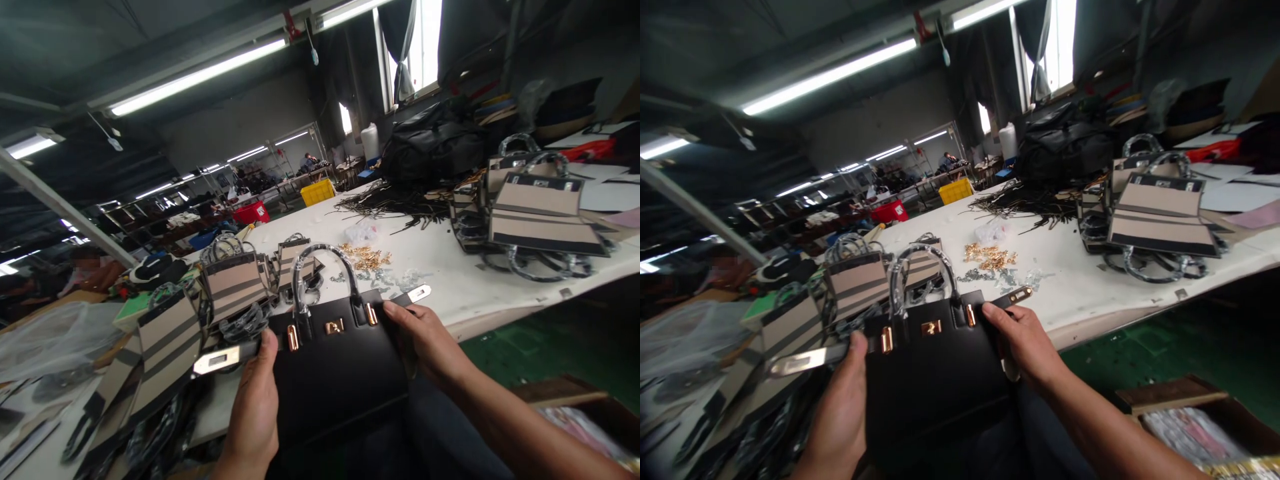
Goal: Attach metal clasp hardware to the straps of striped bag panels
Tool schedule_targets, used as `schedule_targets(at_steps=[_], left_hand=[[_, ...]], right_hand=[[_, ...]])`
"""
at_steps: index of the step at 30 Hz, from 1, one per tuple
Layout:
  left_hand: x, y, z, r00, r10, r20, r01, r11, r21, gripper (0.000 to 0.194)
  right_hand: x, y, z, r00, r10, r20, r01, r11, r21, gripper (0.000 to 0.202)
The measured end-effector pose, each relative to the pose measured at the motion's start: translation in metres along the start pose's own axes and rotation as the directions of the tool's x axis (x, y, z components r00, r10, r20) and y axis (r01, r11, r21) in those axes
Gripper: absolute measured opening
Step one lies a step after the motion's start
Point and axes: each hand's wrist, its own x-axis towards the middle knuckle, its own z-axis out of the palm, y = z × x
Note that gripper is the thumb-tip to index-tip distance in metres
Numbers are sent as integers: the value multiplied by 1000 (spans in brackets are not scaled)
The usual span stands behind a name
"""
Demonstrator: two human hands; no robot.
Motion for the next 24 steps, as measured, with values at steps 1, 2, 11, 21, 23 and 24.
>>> schedule_targets(at_steps=[1,2,11,21,23,24], left_hand=[[1,0,2,999,-8,-36,7,1000,-17,44],[3,-1,3,998,-18,-60,16,1000,-27,41],[12,-17,18,997,-61,37,61,998,8,53],[-5,-23,28,996,-76,-36,78,994,79,67],[-13,-23,29,999,-18,-27,21,991,136,64],[-19,-23,31,1000,23,-11,-21,989,148,64]], right_hand=[[2,1,0,1000,8,3,-8,1000,11,57],[4,2,0,1000,18,5,-18,1000,23,57],[19,23,-21,998,59,-38,-61,998,-34,57],[3,63,27,987,-41,-158,22,993,-118,51],[-11,66,41,993,-117,-30,113,986,-119,57],[-17,67,45,988,-153,27,155,981,-113,67]])
